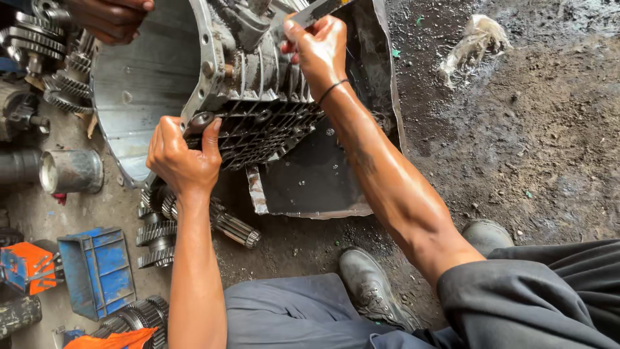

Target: The person uses a yellow pry bar to scrape and clean the internal surfaces of a disassembled gearbox casing. They repeatedly reposition the casing and use the tool to remove grime from the metal grid and walls.

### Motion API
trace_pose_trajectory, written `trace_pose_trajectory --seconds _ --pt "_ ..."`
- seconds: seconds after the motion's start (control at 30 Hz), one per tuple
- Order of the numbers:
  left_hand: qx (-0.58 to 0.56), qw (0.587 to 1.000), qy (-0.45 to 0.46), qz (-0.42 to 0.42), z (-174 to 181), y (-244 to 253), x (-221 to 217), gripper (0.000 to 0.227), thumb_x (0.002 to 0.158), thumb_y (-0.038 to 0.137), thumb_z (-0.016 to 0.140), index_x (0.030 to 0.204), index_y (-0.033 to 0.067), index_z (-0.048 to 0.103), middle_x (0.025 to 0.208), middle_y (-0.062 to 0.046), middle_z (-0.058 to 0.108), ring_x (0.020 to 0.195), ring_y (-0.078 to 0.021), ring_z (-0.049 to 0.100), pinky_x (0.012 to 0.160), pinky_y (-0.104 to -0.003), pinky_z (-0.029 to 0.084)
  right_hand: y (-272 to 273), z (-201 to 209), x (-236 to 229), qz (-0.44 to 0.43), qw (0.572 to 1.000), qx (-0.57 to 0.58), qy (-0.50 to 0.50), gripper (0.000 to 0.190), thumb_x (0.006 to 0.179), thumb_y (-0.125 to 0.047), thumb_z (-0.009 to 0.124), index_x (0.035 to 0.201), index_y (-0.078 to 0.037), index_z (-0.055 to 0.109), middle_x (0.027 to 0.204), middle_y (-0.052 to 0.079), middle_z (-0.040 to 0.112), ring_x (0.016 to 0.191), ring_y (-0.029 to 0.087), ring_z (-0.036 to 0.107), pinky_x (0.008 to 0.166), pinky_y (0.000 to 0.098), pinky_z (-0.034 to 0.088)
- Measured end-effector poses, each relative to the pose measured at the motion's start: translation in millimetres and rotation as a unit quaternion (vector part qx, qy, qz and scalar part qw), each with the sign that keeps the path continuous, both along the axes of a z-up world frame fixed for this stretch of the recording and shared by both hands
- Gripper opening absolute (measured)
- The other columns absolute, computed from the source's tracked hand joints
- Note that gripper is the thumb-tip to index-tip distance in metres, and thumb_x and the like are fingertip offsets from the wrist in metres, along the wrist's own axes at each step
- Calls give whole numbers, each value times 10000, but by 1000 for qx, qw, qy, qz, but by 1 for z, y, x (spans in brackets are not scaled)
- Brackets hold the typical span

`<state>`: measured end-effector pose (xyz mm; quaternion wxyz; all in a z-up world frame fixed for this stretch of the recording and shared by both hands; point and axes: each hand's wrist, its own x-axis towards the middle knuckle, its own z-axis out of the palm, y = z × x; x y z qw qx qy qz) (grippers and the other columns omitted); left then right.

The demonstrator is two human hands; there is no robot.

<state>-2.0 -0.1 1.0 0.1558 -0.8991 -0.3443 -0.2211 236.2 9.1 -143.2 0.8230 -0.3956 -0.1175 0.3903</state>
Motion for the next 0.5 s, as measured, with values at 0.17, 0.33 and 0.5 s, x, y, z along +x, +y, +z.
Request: trace_pose_trajectory --seconds 0.17,0.33,0.5 --pt "1 1000 3 11 -4 -1 0 626 1057 577 769 913 19 522 850 -146 580 820 -403 605 711 -491 435 -3 2 9 -20 1000 1 -17 214 879 -127 751 869 58 642 751 102 725 575 124 735 444 232 542" --pt "0 1000 -1 10 -6 0 2 582 1044 547 769 930 28 531 837 -158 587 818 -417 602 701 -499 424 -16 7 -1 -17 999 25 -37 185 894 -152 742 916 32 733 729 88 727 549 92 659 457 227 486" --pt "-8 1000 0 4 -3 1 -2 559 1035 504 780 937 12 535 883 -167 601 839 -433 597 725 -509 432 -38 10 -35 -47 999 -15 2 344 929 -194 789 773 71 636 684 107 747 550 107 654 487 254 517"
